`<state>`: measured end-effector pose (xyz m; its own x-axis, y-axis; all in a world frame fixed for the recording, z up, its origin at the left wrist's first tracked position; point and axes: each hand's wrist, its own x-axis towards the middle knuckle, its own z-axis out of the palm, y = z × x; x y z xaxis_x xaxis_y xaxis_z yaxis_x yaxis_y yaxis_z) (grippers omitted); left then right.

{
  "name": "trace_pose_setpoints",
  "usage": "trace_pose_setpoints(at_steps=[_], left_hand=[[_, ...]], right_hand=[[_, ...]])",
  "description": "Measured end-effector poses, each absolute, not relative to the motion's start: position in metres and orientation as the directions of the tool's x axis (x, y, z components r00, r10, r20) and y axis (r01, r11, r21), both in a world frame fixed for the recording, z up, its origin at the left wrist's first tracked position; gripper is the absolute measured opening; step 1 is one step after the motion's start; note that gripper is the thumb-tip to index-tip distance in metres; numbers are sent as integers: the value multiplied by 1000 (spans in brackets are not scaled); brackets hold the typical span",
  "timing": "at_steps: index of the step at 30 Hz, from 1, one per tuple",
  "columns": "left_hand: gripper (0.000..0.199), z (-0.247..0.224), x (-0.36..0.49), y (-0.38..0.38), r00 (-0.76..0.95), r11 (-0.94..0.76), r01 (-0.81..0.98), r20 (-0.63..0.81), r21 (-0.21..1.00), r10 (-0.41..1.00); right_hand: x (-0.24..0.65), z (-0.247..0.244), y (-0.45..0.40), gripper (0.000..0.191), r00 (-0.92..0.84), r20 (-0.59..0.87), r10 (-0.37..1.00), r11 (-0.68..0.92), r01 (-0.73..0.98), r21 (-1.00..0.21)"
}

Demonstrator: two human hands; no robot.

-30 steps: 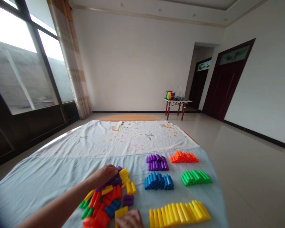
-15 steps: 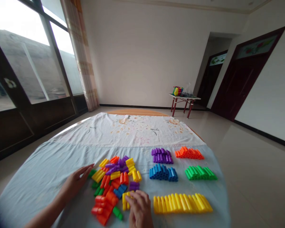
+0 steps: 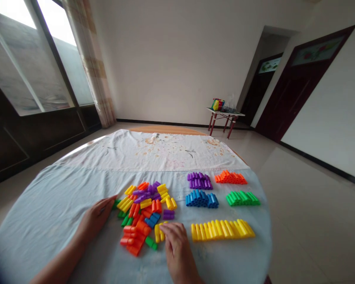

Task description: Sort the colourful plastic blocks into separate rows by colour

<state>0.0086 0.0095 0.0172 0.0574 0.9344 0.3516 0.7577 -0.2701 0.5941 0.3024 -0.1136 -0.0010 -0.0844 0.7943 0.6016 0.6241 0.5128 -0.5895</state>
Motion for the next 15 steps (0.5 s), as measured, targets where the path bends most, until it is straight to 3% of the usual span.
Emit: trace_pose_setpoints(at_steps=[8,15], left_hand=[[43,17,10,11,113,-336,771,404,540,908],[41,13,9,16,206,-417,777,434,472,877]], right_hand=[[268,42,-79,43,-164,594,788,555,607,-569],[206,62,-38,41,-285,420,862,487,698,-525]])
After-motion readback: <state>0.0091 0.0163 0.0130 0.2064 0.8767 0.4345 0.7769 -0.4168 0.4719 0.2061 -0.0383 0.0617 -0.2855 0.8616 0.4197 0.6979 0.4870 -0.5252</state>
